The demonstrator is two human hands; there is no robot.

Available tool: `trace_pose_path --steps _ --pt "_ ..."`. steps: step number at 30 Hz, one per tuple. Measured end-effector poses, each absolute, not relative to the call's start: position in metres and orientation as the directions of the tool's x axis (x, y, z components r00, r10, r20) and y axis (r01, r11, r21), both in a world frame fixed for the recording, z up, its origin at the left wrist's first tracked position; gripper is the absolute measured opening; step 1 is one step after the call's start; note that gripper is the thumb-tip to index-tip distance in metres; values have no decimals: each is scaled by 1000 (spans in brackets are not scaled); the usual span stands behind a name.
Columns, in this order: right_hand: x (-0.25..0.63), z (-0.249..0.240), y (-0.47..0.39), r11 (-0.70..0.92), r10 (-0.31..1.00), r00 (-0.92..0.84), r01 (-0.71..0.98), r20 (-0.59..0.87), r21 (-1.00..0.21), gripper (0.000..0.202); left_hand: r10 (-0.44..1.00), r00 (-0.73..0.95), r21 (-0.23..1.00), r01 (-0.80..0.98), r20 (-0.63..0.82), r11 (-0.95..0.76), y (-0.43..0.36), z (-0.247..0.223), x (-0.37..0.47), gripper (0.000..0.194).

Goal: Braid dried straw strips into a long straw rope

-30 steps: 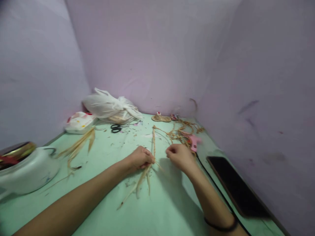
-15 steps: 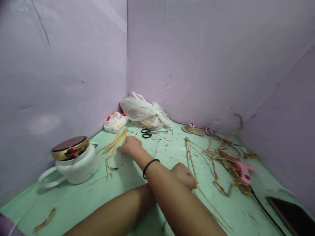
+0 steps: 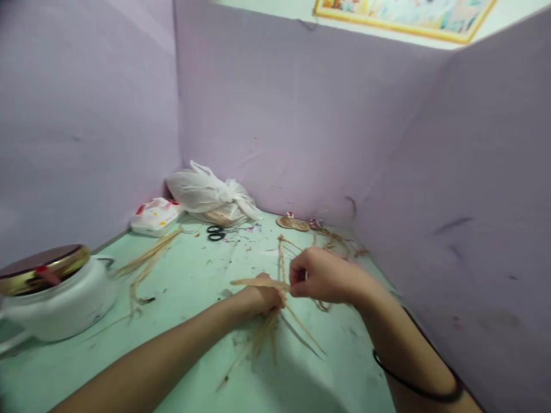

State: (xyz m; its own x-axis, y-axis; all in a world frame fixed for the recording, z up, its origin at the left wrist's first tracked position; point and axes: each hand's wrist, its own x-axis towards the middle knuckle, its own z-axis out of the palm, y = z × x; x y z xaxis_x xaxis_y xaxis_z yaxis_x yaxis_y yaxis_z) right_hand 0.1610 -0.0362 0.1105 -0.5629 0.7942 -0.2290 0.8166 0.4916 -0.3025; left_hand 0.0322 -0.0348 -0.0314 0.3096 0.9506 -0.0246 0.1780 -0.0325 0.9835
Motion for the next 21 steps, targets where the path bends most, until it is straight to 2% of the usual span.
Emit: trace_pose_path --steps 2,4,6,9,12,17,21 --pt "207 103 -45 392 829 -479 866 -288 -311 11 943 310 975 217 -116 48 -38 -26 35 18" --pt "233 91 -48 314 867 -413 887 -278 -339 21 938 272 963 216 -216 159 -42 -18 36 15" --pt "239 78 -45 311 891 -417 849 -180 -427 24 927 254 949 223 -275 221 -46 -11 36 13" --pt "225 58 -33 327 921 -389 727 30 -604 21 912 298 944 255 -284 210 -48 -4 36 14" --pt "205 37 -23 367 926 -318 625 204 -689 21 905 325 946 261 -274 193 -48 -1 37 15" --pt "183 10 -14 371 927 -302 645 224 -668 22 902 300 933 280 -309 226 -46 -1 40 13" --pt "169 6 -11 378 924 -356 783 142 -495 24 907 276 925 297 -319 235 -45 -2 41 13"
